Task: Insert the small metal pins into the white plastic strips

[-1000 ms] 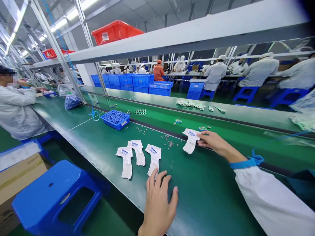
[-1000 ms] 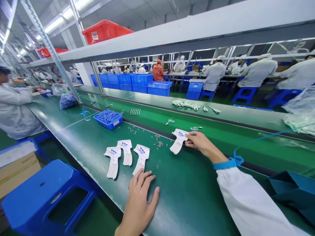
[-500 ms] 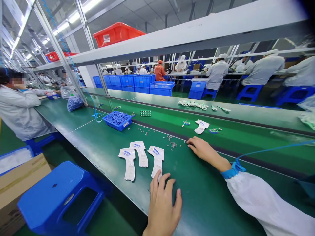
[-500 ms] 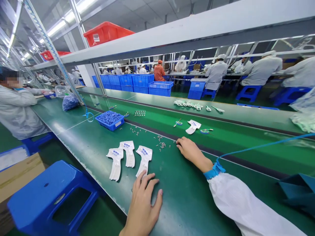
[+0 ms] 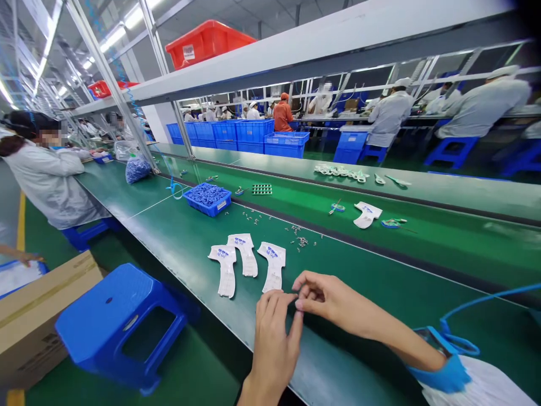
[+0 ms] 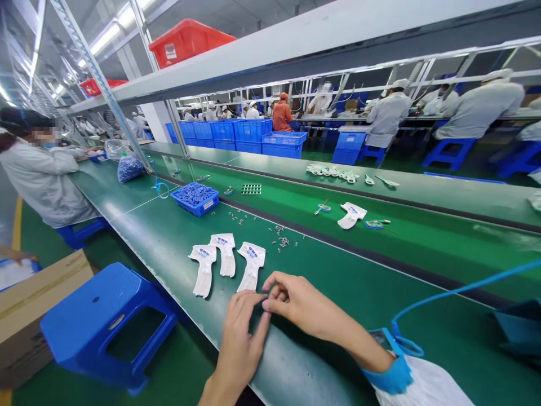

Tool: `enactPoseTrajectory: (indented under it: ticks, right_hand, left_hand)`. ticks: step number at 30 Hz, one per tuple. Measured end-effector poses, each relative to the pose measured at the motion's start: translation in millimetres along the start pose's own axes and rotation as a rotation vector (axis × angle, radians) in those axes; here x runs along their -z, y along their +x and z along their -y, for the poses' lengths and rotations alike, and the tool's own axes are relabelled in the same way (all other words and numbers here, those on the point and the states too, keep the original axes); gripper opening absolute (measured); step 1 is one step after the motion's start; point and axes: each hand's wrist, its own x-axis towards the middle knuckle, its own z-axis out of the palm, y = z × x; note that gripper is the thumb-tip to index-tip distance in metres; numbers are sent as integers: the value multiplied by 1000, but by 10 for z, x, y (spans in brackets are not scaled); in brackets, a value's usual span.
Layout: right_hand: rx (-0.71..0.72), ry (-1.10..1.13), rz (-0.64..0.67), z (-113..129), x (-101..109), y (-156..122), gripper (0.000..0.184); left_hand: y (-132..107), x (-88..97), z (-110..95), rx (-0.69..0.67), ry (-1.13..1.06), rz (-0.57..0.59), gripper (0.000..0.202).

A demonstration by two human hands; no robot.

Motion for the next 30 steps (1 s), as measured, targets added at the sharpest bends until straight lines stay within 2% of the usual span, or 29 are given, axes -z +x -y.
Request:
enactPoseTrajectory:
  ticks: [4,7,11,18,23,27,30]
  right_hand:
    - [-32,13,-71,-13,-75,21,27]
    - [-43,-95,-95,2,-58,9,28]
    - [-35,-204,-91,73,-53,-16,30]
    - [-38,-268,-54,103,-31,35,28]
    - [-50,-279,-62,109,49,265,28]
    - [-52,-291,-31,113,25,552,26]
    - [-51,-370,-16,58,-12,705,25]
  left_hand:
    - [16,12,-3,21,-39,-23,13]
    - [24,8,-3,42,-47,-57,10]
    - [10,-19,32,87,-26,-116,12]
    - [-9,-25,17,70,28,-143,5]
    - [117,73,89,101,259,-133,36]
    - [178,116,232,95,313,-65,26]
    - [160,110,273,108,308,-60,21]
